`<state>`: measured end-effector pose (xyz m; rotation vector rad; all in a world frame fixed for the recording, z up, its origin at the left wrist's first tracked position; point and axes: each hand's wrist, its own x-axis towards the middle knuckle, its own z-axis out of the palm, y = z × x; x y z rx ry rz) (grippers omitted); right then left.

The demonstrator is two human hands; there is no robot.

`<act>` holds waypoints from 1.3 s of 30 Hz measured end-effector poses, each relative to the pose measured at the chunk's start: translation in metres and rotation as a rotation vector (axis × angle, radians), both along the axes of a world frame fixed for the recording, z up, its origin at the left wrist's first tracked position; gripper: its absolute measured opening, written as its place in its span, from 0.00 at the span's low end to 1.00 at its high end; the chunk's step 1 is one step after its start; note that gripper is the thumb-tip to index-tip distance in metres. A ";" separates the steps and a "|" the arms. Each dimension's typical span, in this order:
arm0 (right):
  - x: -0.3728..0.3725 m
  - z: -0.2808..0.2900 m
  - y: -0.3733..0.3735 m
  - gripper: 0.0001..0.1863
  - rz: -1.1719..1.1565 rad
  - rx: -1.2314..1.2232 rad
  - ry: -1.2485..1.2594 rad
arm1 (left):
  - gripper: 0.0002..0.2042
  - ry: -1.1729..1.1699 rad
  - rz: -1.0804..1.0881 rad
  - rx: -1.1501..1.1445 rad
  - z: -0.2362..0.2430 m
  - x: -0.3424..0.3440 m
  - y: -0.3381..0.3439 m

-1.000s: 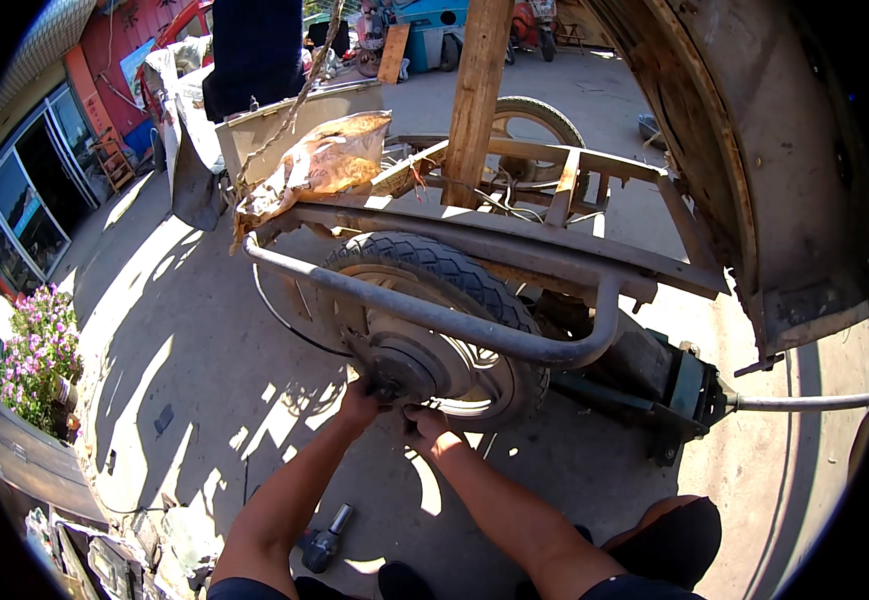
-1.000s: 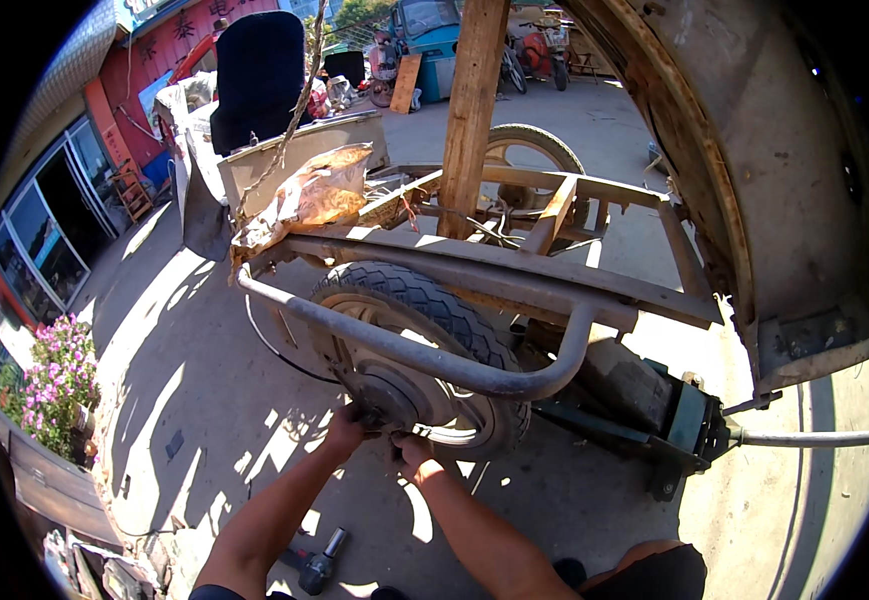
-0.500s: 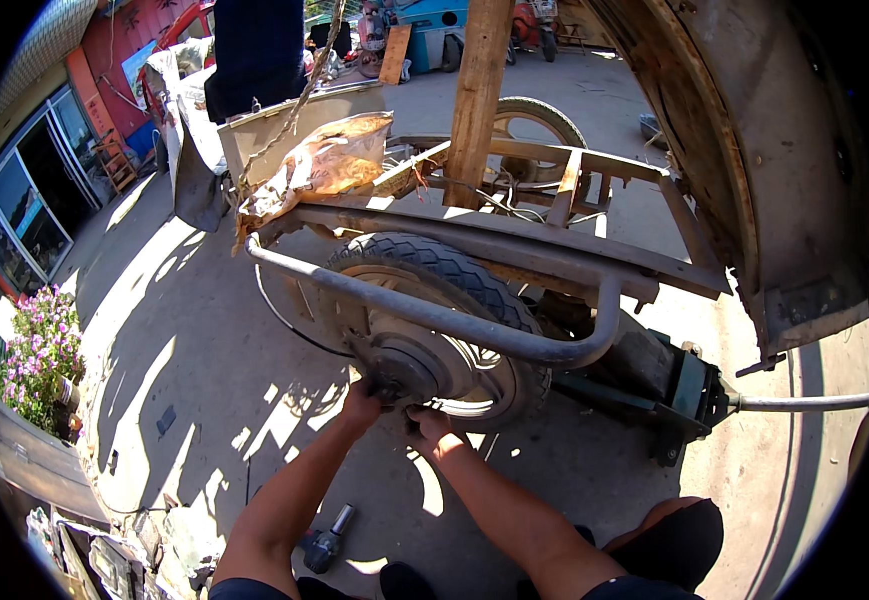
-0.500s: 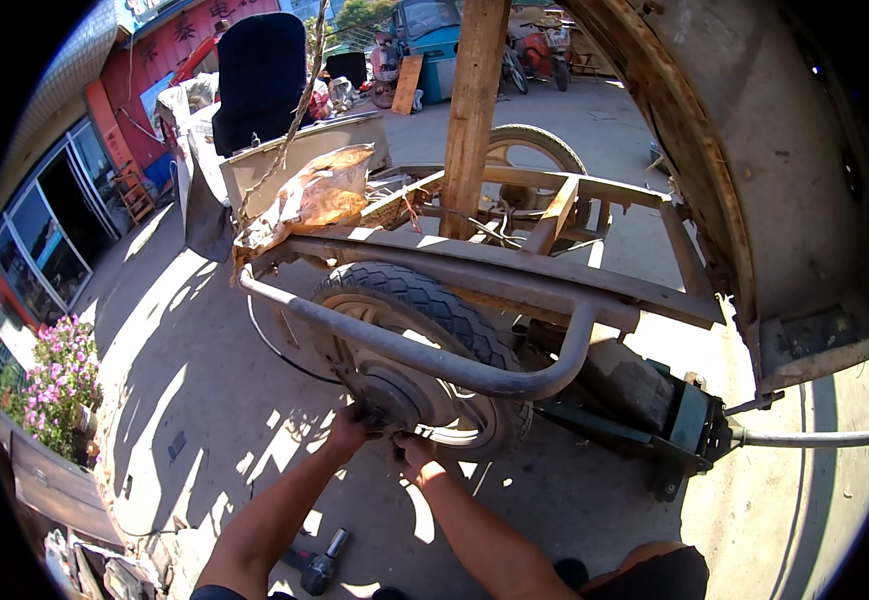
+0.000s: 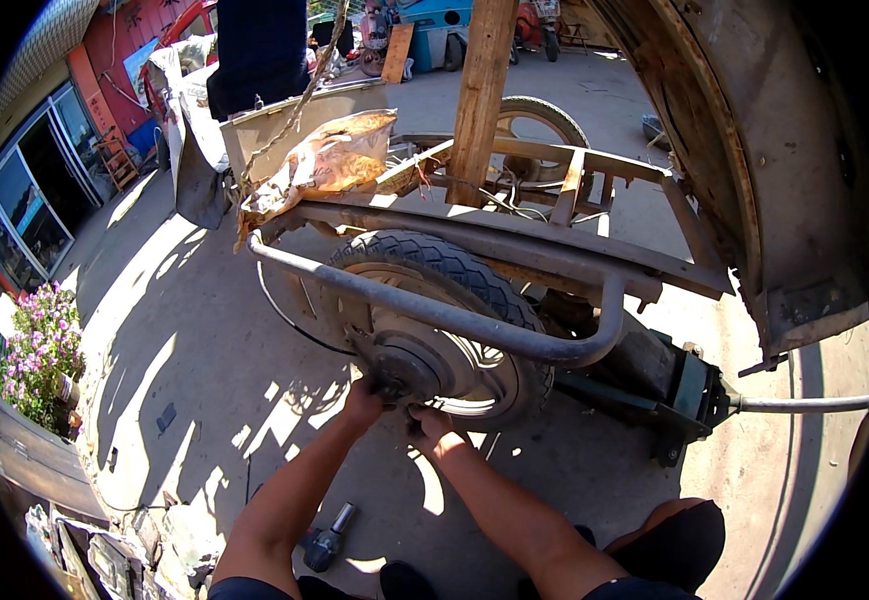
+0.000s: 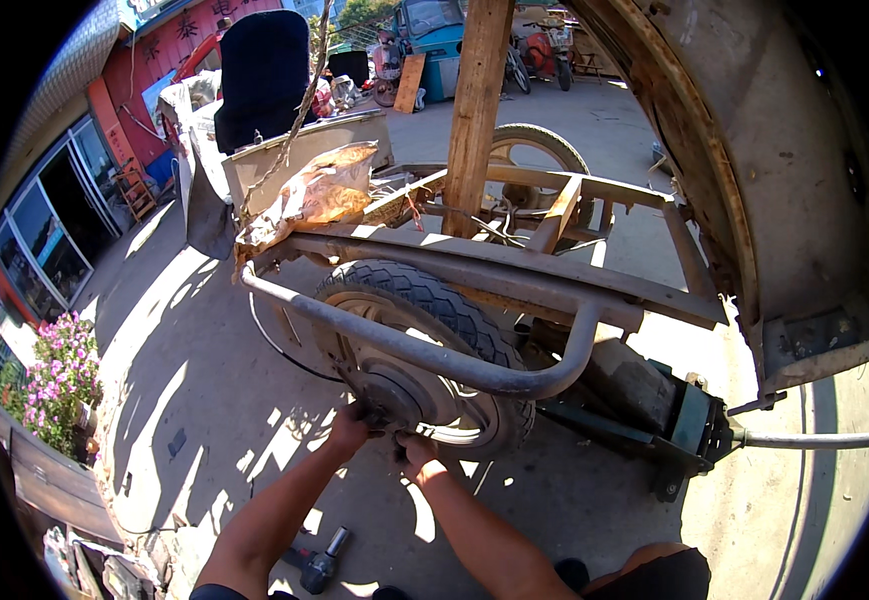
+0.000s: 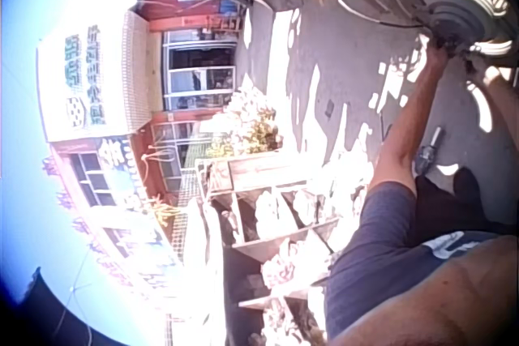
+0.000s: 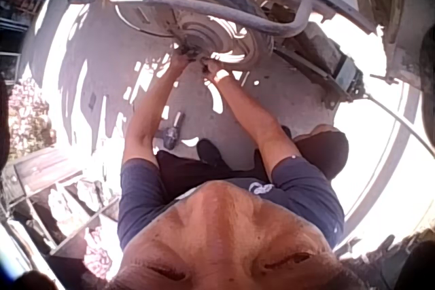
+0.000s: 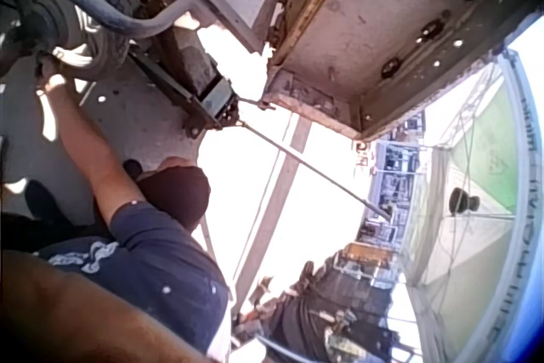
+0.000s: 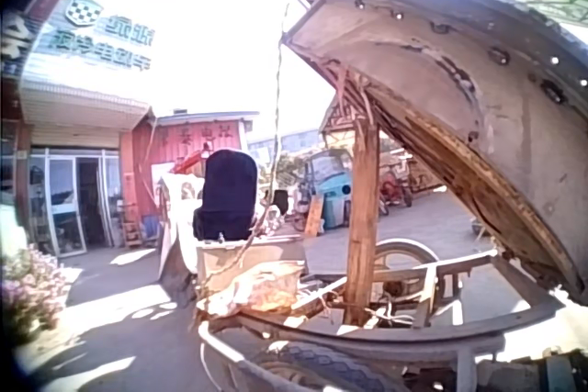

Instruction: The person squats beside a wheel mounted on a frame and uses a wrench to loosen and remove the hub nut and washer. They then remove the hub cap and continue to disassemble the hub components by hand.

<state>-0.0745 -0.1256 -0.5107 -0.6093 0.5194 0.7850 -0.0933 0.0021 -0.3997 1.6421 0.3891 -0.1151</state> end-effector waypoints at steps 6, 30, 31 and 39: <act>-0.007 0.031 -0.011 0.05 0.080 0.158 0.061 | 0.16 -0.002 0.030 -0.020 -0.006 -0.001 0.006; -0.001 0.009 -0.003 0.08 0.027 0.028 0.018 | 0.14 -0.010 0.006 -0.014 0.006 -0.003 -0.003; -0.002 0.010 -0.005 0.07 0.022 0.066 0.017 | 0.14 -0.005 0.011 -0.021 0.006 -0.003 -0.003; -0.001 0.025 -0.013 0.07 0.145 0.016 0.021 | 0.13 -0.018 -0.015 0.000 -0.003 -0.002 0.003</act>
